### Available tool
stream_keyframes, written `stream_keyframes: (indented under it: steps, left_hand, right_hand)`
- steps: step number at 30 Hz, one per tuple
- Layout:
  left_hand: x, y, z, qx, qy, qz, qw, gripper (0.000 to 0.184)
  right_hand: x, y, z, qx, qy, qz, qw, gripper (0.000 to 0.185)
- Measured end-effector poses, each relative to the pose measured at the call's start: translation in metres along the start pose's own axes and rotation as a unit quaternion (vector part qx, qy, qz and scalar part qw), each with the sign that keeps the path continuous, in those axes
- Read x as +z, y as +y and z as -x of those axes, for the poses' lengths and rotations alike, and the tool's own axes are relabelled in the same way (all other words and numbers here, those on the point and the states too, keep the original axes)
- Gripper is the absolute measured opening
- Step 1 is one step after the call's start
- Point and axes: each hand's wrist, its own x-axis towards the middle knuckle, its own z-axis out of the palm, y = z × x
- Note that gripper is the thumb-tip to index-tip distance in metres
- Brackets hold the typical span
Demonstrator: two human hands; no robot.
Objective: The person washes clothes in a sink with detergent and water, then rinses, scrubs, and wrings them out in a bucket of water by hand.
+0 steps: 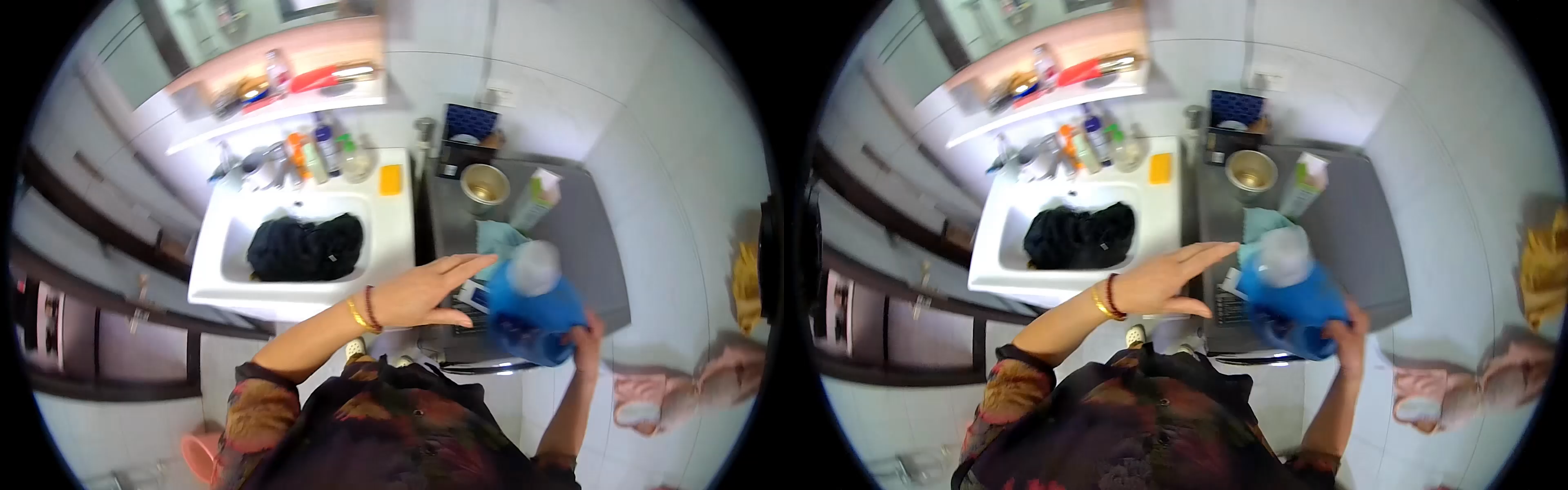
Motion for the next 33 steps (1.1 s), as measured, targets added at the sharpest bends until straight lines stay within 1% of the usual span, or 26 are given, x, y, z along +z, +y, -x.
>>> stream_keyframes:
  steps: [1,3,4,5,6,7,8,9,10,11,13,15,17,18,19,21,22,23,24,25,26,27,28,29,31,33]
  left_hand:
    - [0.003,-0.003,0.007,-0.014,0.024,-0.01,1.0,0.072]
    - [0.008,-0.018,0.026,-0.055,0.037,-0.076,0.995,0.072]
    - [0.01,-0.027,0.038,-0.079,0.058,-0.067,0.993,0.066]
    - [0.011,-0.036,0.051,-0.087,0.065,-0.072,0.991,0.066]
    - [0.012,-0.045,0.066,-0.118,0.076,-0.079,0.987,0.063]
    - [0.011,-0.053,0.08,-0.149,0.086,-0.084,0.982,0.06]
    - [0.011,-0.061,0.094,-0.182,0.092,-0.082,0.976,0.057]
    - [0.009,-0.069,0.106,-0.186,0.097,-0.084,0.974,0.057]
    - [0.008,-0.077,0.119,-0.216,0.101,-0.112,0.965,0.058]
    - [0.007,-0.085,0.132,-0.248,0.105,-0.139,0.953,0.058]
    - [0.004,-0.107,0.157,-0.273,0.11,-0.175,0.94,0.058]
    - [-0.001,-0.124,0.18,-0.295,0.106,-0.208,0.926,0.059]
    - [-0.009,-0.141,0.198,-0.327,0.096,-0.299,0.892,0.06]
    - [-0.011,-0.156,0.212,-0.326,0.104,-0.334,0.878,0.061]
    - [-0.017,-0.164,0.22,-0.349,0.092,-0.349,0.865,0.064]
    - [-0.027,-0.178,0.235,-0.397,0.071,-0.372,0.836,0.067]
    - [-0.032,-0.187,0.243,-0.419,0.056,-0.371,0.827,0.07]
    - [-0.038,-0.192,0.246,-0.421,0.056,-0.367,0.828,0.07]
    - [-0.045,-0.196,0.25,-0.425,0.043,-0.387,0.817,0.072]
    - [-0.051,-0.2,0.253,-0.429,0.029,-0.408,0.806,0.074]
    - [-0.059,-0.207,0.254,-0.444,0.002,-0.402,0.801,0.075]
    - [-0.064,-0.216,0.257,-0.443,0.0,-0.399,0.803,0.075]
    - [-0.07,-0.227,0.259,-0.432,-0.02,-0.419,0.798,0.074]
    - [-0.076,-0.238,0.261,-0.419,-0.039,-0.439,0.794,0.074]
    - [-0.091,-0.264,0.261,-0.407,-0.059,-0.44,0.798,0.073]
    - [-0.107,-0.292,0.261,-0.376,-0.076,-0.445,0.809,0.072]
  right_hand:
    - [-0.012,0.008,-0.014,-0.117,-0.029,-0.078,0.99,0.022]
    - [-0.041,0.023,-0.039,-0.122,0.065,-0.143,0.98,0.018]
    - [-0.045,0.02,-0.047,-0.154,0.078,-0.143,0.975,0.019]
    - [-0.05,0.018,-0.055,-0.185,0.094,-0.143,0.968,0.021]
    - [-0.051,0.017,-0.062,-0.164,0.148,-0.145,0.964,0.022]
    - [-0.053,0.021,-0.071,-0.164,0.14,-0.147,0.965,0.022]
    - [-0.056,0.03,-0.08,-0.181,0.198,-0.089,0.959,0.023]
    - [-0.059,0.037,-0.089,-0.199,0.254,-0.03,0.946,0.025]
    - [-0.06,0.045,-0.098,-0.2,0.287,-0.038,0.936,0.027]
    - [-0.064,0.051,-0.106,-0.201,0.279,-0.04,0.938,0.027]
    - [-0.066,0.06,-0.118,-0.202,0.355,-0.048,0.911,0.029]
    - [-0.071,0.069,-0.127,-0.183,0.36,-0.027,0.915,0.03]
    - [-0.071,0.074,-0.132,-0.158,0.365,-0.04,0.917,0.032]
    - [-0.086,0.089,-0.138,-0.135,0.343,-0.018,0.929,0.039]
    - [-0.083,0.088,-0.136,-0.135,0.341,-0.016,0.93,0.039]
    - [-0.076,0.087,-0.13,-0.136,0.39,-0.032,0.91,0.05]
    - [-0.087,0.101,-0.127,-0.125,0.403,-0.004,0.907,0.056]
    - [-0.097,0.107,-0.118,-0.125,0.401,0.0,0.907,0.056]
    - [-0.104,0.11,-0.11,-0.143,0.426,0.096,0.888,0.053]
    - [-0.101,0.107,-0.106,-0.159,0.447,0.189,0.86,0.049]
    - [-0.094,0.104,-0.103,-0.158,0.446,0.192,0.86,0.049]
    - [-0.07,0.086,-0.09,-0.184,0.447,0.204,0.851,0.045]
    - [-0.045,0.069,-0.078,-0.208,0.449,0.216,0.842,0.04]
    - [-0.024,0.056,-0.073,-0.205,0.453,0.222,0.839,0.04]
    - [0.028,0.03,-0.071,-0.268,0.357,0.313,0.838,0.031]
    - [0.11,0.001,-0.069,-0.294,0.265,0.403,0.825,0.029]
